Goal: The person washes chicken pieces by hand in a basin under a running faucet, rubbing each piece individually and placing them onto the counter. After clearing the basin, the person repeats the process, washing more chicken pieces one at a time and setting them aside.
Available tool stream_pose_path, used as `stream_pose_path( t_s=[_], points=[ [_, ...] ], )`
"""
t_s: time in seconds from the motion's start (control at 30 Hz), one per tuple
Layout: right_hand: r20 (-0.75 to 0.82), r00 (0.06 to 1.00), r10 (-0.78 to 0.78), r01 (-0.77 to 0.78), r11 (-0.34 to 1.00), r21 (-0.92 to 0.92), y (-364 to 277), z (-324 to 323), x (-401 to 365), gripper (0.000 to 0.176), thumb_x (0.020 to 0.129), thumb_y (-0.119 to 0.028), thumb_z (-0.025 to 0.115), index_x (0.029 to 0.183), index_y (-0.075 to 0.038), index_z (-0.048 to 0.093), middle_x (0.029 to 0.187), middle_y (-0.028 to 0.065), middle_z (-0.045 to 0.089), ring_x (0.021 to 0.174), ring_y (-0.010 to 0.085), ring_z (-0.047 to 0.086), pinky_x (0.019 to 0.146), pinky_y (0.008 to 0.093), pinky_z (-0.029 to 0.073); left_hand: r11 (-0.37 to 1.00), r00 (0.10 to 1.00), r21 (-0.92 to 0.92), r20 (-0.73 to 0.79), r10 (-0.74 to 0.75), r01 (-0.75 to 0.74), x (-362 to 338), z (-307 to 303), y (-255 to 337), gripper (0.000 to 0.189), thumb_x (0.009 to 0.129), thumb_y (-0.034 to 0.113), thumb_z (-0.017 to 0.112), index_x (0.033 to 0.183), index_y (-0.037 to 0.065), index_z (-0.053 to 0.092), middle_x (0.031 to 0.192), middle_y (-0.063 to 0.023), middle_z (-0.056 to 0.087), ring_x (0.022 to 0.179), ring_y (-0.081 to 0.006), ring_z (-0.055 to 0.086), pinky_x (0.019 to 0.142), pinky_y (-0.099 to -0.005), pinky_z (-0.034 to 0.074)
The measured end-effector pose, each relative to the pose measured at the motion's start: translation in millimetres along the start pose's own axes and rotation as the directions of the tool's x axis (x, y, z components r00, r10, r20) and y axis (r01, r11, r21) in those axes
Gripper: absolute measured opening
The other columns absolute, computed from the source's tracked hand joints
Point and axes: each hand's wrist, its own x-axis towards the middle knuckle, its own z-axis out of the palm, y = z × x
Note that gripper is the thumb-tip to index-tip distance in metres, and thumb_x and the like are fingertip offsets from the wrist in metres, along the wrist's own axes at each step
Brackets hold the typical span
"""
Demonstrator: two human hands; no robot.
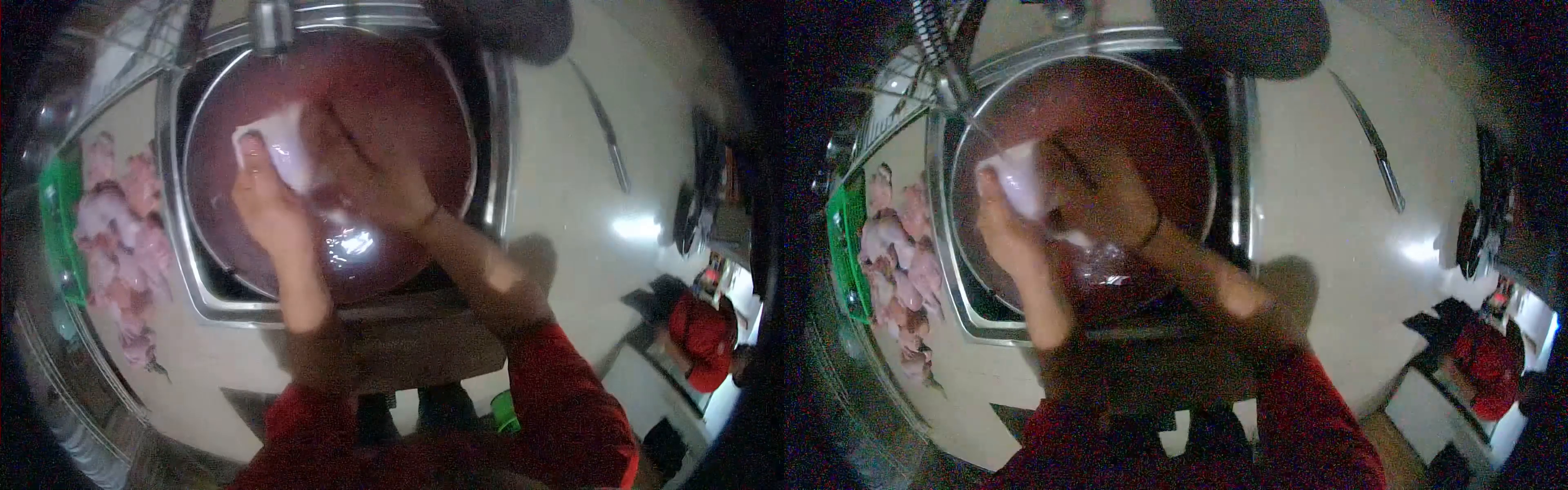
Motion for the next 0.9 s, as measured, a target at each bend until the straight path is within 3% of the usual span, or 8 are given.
stream_pose_path(
  t_s=[0.03,0.17,0.3,0.57,0.73,0.77,0.8,0.9],
  points=[
    [0.017,0.954,-0.299,0.290,0.910,-0.296,34,-3,8,0.049,0.084,-0.035,0.066,0.123,-0.007,0.057,0.124,0.0170,0.060,0.114,0.0364,0.056,0.101,0.0484,0.042,1.000,1.000,0.017,0.019,-0.007,0.006,-1,1,-5,0.043,0.102,0.036,0.047,0.109,-0.004,0.062,0.083,-0.0072,0.065,0.068,-0.0148,0.059,0.061,-0.0303,0.046],
    [0.004,0.911,-0.412,0.397,0.877,-0.272,22,-18,15,0.072,0.062,-0.043,0.081,0.123,-0.011,0.059,0.121,0.0150,0.061,0.113,0.0349,0.058,0.103,0.0444,0.043,0.982,0.991,-0.133,0.006,0.136,-0.134,9,0,-18,0.050,0.101,0.043,0.047,0.105,-0.005,0.062,0.082,-0.0107,0.066,0.068,-0.0180,0.063,0.059,-0.0307,0.049],
    [0.131,0.800,-0.585,0.518,0.566,-0.641,34,-16,17,0.063,0.069,-0.044,0.078,0.120,-0.011,0.062,0.115,0.0138,0.064,0.107,0.0332,0.061,0.101,0.0432,0.045,0.900,0.998,-0.434,0.057,-0.013,0.036,2,0,-12,0.044,0.099,0.042,0.051,0.098,-0.001,0.060,0.069,-0.0075,0.061,0.046,-0.0107,0.052,0.040,-0.0229,0.039],
    [0.064,0.800,-0.596,0.538,0.667,-0.516,6,-28,7,0.036,0.084,-0.027,0.070,0.114,-0.009,0.063,0.111,0.0113,0.066,0.104,0.0277,0.064,0.094,0.0393,0.051,0.803,0.976,-0.587,0.215,0.033,0.102,11,-8,-17,0.041,0.093,0.040,0.063,0.099,-0.001,0.062,0.067,-0.0043,0.059,0.043,-0.0078,0.045,0.038,-0.0228,0.033],
    [0.161,0.603,-0.781,0.635,0.348,-0.689,19,-27,19,0.026,0.080,-0.022,0.069,0.103,-0.010,0.067,0.111,0.0099,0.067,0.101,0.0296,0.065,0.088,0.0388,0.053,0.960,0.954,-0.219,0.280,-0.108,0.173,8,-17,-14,0.038,0.081,0.022,0.077,0.108,-0.003,0.068,0.071,-0.0062,0.064,0.042,-0.0077,0.045,0.042,-0.0219,0.036],
    [-0.036,0.845,-0.533,0.522,0.838,-0.162,17,-19,17,0.024,0.087,-0.020,0.067,0.107,-0.007,0.065,0.109,0.0091,0.066,0.096,0.0251,0.065,0.086,0.0367,0.054,0.941,0.954,-0.276,0.275,-0.118,0.196,7,-17,-12,0.037,0.082,0.021,0.076,0.107,-0.003,0.067,0.071,-0.0064,0.064,0.043,-0.0082,0.047,0.042,-0.0221,0.037],
    [0.011,0.986,-0.165,0.141,0.877,0.459,16,-13,16,0.022,0.093,-0.018,0.064,0.111,-0.004,0.062,0.106,0.0083,0.066,0.090,0.0206,0.065,0.085,0.0345,0.055,0.918,0.954,-0.332,0.270,-0.127,0.216,7,-17,-11,0.035,0.083,0.021,0.075,0.106,-0.003,0.067,0.072,-0.0067,0.064,0.044,-0.0088,0.049,0.042,-0.0222,0.037],
    [-0.074,0.954,-0.289,0.298,0.905,0.305,30,-8,22,0.020,0.093,-0.019,0.064,0.106,-0.004,0.065,0.102,0.0082,0.067,0.087,0.0197,0.065,0.080,0.0339,0.056,0.869,0.959,-0.453,0.272,-0.077,0.198,11,-19,-12,0.032,0.086,0.018,0.071,0.110,-0.001,0.064,0.083,-0.0082,0.067,0.058,-0.0107,0.058,0.048,-0.0228,0.042]
  ],
)
